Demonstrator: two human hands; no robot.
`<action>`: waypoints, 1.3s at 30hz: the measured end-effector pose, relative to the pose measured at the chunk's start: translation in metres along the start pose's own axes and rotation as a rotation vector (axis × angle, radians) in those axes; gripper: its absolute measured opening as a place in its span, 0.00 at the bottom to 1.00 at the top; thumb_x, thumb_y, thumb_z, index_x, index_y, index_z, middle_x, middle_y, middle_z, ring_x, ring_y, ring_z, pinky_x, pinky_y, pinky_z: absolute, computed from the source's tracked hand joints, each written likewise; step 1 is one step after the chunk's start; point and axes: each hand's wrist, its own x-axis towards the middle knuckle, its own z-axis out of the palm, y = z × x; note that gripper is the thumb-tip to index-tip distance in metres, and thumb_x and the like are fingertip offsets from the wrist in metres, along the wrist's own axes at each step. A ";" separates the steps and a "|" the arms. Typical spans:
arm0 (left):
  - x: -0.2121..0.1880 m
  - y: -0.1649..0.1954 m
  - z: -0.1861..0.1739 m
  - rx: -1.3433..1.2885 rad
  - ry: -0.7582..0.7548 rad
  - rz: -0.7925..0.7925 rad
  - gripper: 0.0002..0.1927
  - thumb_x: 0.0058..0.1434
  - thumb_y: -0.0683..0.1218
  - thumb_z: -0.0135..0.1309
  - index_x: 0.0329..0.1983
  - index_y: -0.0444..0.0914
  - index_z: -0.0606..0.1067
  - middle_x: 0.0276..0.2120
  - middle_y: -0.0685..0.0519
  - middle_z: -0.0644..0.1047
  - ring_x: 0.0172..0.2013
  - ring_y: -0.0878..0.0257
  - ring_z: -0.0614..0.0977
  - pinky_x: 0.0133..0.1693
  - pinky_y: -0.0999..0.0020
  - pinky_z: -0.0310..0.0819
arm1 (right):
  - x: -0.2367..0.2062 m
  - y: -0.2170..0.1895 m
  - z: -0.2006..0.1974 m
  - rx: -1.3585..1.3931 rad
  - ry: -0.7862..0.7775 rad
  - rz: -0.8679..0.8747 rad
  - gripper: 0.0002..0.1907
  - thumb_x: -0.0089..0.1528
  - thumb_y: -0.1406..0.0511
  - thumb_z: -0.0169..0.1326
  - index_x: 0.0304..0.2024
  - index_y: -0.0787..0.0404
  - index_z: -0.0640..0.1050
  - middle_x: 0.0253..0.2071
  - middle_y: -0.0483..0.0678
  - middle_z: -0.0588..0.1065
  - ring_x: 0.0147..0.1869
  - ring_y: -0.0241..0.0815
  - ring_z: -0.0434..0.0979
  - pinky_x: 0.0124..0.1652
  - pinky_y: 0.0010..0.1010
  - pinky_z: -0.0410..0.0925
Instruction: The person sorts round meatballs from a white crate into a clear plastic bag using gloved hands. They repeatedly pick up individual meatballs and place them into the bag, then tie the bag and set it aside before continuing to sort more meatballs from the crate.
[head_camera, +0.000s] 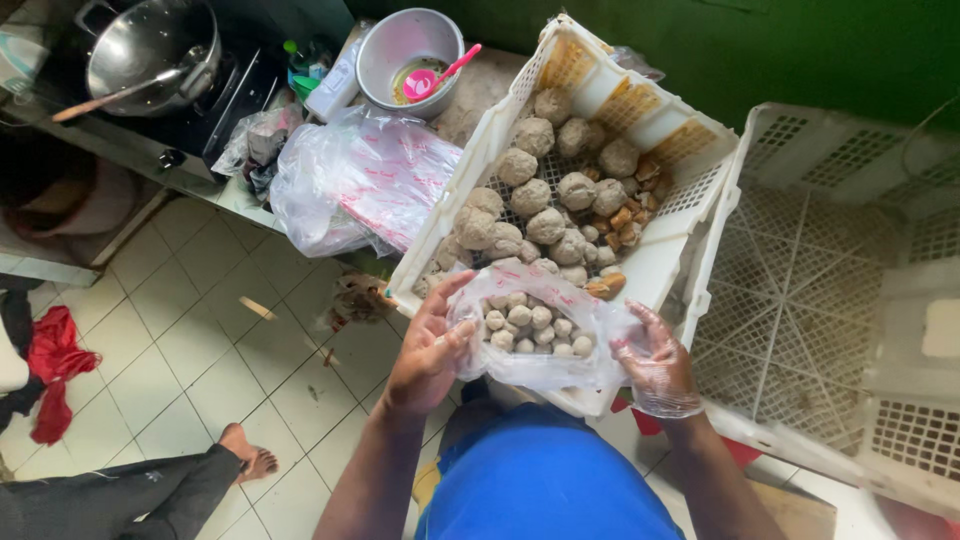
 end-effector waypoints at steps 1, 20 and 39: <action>-0.003 -0.001 0.002 -0.001 0.010 0.024 0.34 0.61 0.33 0.48 0.73 0.30 0.59 0.37 0.55 0.75 0.34 0.70 0.73 0.36 0.77 0.68 | -0.002 0.006 -0.005 0.094 0.006 0.002 0.31 0.61 0.69 0.58 0.68 0.63 0.69 0.45 0.51 0.79 0.46 0.38 0.78 0.47 0.30 0.73; 0.013 0.096 -0.062 0.661 -0.682 0.472 0.25 0.73 0.37 0.44 0.74 0.35 0.64 0.47 0.47 0.81 0.51 0.62 0.80 0.58 0.66 0.72 | -0.031 -0.145 0.117 0.204 0.209 -0.500 0.23 0.71 0.71 0.53 0.69 0.61 0.70 0.50 0.53 0.80 0.48 0.38 0.81 0.42 0.27 0.75; 0.081 0.025 -0.097 -0.098 -1.129 0.024 0.29 0.79 0.44 0.49 0.77 0.40 0.52 0.64 0.42 0.69 0.56 0.60 0.77 0.65 0.62 0.67 | -0.004 0.113 0.026 0.132 0.083 0.534 0.29 0.73 0.53 0.43 0.65 0.70 0.67 0.58 0.64 0.75 0.63 0.60 0.75 0.61 0.49 0.67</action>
